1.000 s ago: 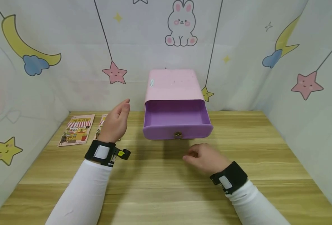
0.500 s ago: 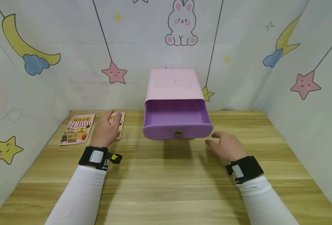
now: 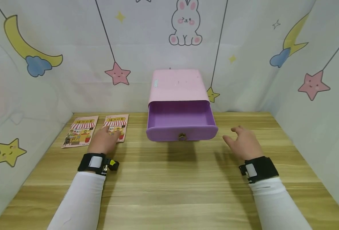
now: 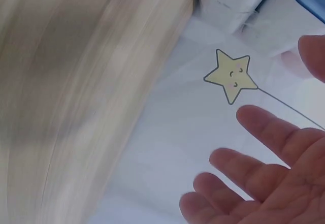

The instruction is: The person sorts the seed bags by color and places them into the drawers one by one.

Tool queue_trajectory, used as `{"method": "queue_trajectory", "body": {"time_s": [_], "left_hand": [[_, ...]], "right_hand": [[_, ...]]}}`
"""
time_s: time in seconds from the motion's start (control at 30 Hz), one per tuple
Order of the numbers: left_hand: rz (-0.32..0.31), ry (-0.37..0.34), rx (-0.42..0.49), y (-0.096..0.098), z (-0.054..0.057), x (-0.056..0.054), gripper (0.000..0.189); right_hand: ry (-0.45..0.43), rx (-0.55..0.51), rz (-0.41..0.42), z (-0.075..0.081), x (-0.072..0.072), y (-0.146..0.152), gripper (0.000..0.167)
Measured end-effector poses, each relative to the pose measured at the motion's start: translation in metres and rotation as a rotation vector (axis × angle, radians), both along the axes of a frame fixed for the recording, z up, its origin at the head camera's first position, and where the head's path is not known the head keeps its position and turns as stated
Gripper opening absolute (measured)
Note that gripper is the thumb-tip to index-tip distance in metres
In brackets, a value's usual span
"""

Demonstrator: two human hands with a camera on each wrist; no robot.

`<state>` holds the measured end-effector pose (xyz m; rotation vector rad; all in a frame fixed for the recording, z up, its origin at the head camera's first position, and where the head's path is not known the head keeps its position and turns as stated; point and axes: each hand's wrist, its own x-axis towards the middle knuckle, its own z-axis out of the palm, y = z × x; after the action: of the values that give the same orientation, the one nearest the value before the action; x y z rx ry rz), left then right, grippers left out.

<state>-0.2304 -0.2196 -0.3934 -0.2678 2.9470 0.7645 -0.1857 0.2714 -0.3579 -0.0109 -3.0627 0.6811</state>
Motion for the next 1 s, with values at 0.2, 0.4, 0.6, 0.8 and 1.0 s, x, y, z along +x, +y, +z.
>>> {"method": "queue_trajectory", "body": {"time_s": [0.2,0.4,0.6,0.8,1.0], "left_hand": [[-0.038,-0.099,-0.117,-0.007,-0.011,-0.002,0.087],[-0.059,-0.143,-0.147,-0.012,-0.017,-0.002,0.081],[-0.055,-0.125,-0.138,-0.013,-0.021,-0.004,0.075],[-0.030,-0.102,-0.128,-0.013,-0.022,-0.003,0.073],[-0.007,-0.094,-0.125,-0.014,-0.020,-0.004,0.075]], "right_hand": [[0.027,-0.021,-0.041,0.002,0.000,0.004,0.073],[0.063,-0.027,-0.064,0.001,0.000,0.006,0.072],[0.089,-0.043,-0.088,0.002,0.000,0.007,0.072],[0.120,-0.063,-0.096,0.004,0.000,0.006,0.070],[0.144,-0.089,-0.095,0.005,0.000,0.004,0.067]]}}
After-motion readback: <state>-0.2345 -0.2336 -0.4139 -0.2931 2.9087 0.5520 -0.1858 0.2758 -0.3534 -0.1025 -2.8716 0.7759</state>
